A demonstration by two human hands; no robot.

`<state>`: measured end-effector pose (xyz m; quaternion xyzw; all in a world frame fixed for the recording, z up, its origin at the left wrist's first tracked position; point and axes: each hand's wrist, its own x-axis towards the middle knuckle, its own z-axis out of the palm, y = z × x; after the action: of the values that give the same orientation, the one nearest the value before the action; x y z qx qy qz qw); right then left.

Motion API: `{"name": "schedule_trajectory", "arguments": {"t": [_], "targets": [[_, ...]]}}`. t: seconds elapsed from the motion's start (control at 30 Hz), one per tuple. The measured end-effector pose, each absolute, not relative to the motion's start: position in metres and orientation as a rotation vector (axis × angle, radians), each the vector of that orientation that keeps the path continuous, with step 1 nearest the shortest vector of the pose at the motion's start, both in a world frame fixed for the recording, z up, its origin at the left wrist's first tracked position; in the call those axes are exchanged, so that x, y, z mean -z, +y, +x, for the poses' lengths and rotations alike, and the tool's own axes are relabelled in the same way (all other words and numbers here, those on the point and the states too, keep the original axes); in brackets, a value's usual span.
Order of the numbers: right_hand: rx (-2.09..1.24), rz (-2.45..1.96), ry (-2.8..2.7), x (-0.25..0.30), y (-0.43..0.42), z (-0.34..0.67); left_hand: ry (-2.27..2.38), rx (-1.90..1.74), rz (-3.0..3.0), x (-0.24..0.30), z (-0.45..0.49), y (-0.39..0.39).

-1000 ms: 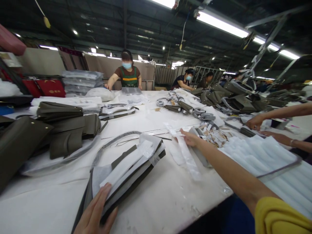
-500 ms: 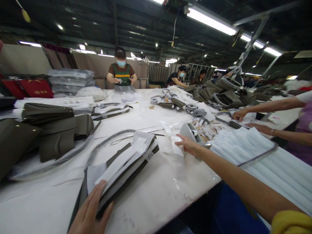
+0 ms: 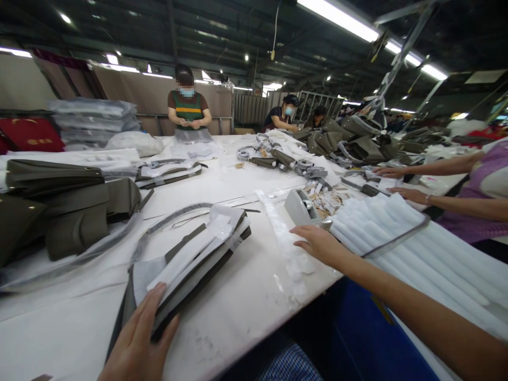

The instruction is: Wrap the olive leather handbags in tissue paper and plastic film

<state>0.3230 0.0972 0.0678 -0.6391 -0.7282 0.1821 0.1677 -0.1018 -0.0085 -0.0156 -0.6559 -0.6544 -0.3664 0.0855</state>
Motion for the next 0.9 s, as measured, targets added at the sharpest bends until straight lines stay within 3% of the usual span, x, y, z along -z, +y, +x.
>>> {"name": "schedule_trajectory", "arguments": {"t": [0.13, 0.33, 0.63, 0.9], "targets": [[-0.517, -1.465, -2.242, -0.044, 0.102, 0.324, -1.958, 1.075, -1.961, 0.01, -0.099, -0.01], [-0.509, -1.461, -2.104, -0.02, 0.112, 0.327, -1.923, 1.03, -1.918, 0.009, -0.098, -0.01], [-0.441, -1.381, -2.109, -0.029, 0.089, 0.305, -2.0, 1.009, -1.893, 0.002, -0.093, -0.013], [-0.692, -1.525, -1.866, -0.039, 0.082, 0.298, -1.982, 1.031, -1.924, 0.003, -0.094, -0.015]]}}
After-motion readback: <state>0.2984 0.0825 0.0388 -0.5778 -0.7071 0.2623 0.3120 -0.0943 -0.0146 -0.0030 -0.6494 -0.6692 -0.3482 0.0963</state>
